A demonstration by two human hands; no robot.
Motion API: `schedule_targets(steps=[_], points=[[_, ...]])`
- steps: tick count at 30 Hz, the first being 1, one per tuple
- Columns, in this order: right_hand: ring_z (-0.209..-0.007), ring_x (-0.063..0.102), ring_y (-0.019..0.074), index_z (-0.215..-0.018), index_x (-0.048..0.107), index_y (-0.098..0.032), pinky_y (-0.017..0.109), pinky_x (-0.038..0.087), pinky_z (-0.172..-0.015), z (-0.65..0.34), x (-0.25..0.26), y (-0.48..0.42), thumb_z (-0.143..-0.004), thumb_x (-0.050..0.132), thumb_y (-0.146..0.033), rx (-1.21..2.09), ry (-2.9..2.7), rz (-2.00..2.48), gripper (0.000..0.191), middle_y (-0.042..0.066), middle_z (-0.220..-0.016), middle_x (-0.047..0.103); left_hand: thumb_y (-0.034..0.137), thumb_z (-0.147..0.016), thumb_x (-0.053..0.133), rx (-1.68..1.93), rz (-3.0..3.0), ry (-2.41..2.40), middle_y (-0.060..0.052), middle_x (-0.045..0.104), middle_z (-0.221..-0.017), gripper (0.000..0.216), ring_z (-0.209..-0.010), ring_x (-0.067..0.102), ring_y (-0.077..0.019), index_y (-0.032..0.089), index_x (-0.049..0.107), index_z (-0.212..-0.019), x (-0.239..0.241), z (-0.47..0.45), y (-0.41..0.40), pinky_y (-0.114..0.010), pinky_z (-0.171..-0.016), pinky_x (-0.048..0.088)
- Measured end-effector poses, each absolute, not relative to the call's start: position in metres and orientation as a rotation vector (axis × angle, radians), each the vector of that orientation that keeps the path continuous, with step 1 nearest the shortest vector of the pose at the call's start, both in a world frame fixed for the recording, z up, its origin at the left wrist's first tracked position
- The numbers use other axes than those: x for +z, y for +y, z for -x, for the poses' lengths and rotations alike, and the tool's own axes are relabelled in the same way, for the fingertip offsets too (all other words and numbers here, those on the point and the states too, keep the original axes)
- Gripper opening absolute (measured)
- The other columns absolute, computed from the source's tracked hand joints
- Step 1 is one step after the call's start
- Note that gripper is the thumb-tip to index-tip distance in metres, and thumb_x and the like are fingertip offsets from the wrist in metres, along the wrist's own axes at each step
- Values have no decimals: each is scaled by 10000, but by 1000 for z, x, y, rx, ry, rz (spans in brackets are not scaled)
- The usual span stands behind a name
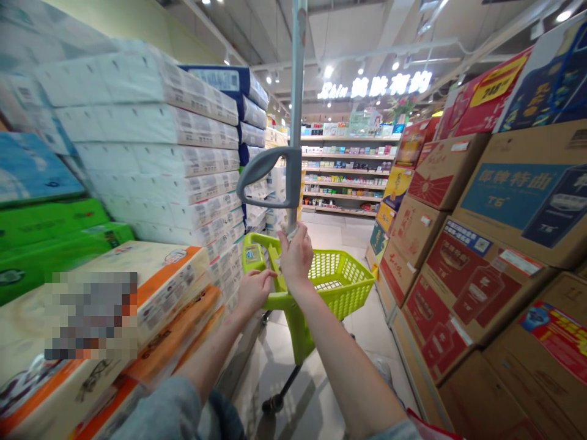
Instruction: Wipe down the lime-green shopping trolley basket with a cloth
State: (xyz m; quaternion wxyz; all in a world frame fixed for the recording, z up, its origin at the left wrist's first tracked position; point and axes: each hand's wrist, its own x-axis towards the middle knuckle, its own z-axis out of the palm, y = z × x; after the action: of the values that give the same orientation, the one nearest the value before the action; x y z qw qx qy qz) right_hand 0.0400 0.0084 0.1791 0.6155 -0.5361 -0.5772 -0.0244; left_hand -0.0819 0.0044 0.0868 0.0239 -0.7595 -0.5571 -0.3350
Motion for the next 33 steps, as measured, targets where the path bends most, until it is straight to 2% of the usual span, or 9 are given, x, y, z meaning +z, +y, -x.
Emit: schedule_targets(steps=[5,11,15,19,22,28,33], points=[[-735,603,206,-1112,484,-199,284,413,-631,-39,204,10,-852,493,-480,0,-1281,1181,383,51,-840,654,174,-882,364,-1036,2369,-1730,-2,693,-742,341,-756,616,-145,222,697,-937,86,82,5,-319,-958,369],[-679,584,199,-1024,523,-207,278,381,-608,-37,227,15,-830,520,-483,-63,-1228,1185,338,31,-771,647,177,-879,382,-1052,2343,-1732,-7,699,-768,325,-761,612,-152,229,699,-928,85,82,5,-326,-952,373],[-631,569,178,-1046,510,-215,254,356,-575,-34,212,13,-857,473,-488,-58,-1229,1233,335,12,-745,630,171,-876,386,-1051,2349,-1729,-6,699,-765,321,-756,611,-150,226,696,-936,85,82,4,-323,-950,375],[-624,567,173,-1061,514,-197,245,353,-556,-34,174,11,-860,458,-501,-40,-1242,1256,369,22,-750,626,167,-881,370,-1028,2370,-1728,-2,703,-766,333,-757,616,-143,225,691,-950,86,83,5,-321,-963,369],[-578,556,156,-997,539,-193,240,372,-534,-39,145,12,-823,504,-529,143,-1291,1193,380,2,-702,612,170,-879,376,-1017,2367,-1734,-3,711,-794,330,-777,617,-149,229,694,-945,87,85,4,-325,-962,376],[-582,557,133,-818,592,-191,244,441,-543,-57,112,19,-688,652,-517,713,-1419,901,357,-4,-679,627,172,-884,364,-1005,2380,-1701,-15,721,-852,345,-808,626,-157,225,697,-960,90,87,2,-328,-969,381],[-496,503,109,-693,613,-178,233,408,-468,-65,87,18,-612,709,-548,1058,-1474,877,390,-15,-575,589,187,-881,377,-950,2363,-1704,-25,717,-813,320,-796,627,-165,213,694,-917,89,89,3,-332,-968,380]])
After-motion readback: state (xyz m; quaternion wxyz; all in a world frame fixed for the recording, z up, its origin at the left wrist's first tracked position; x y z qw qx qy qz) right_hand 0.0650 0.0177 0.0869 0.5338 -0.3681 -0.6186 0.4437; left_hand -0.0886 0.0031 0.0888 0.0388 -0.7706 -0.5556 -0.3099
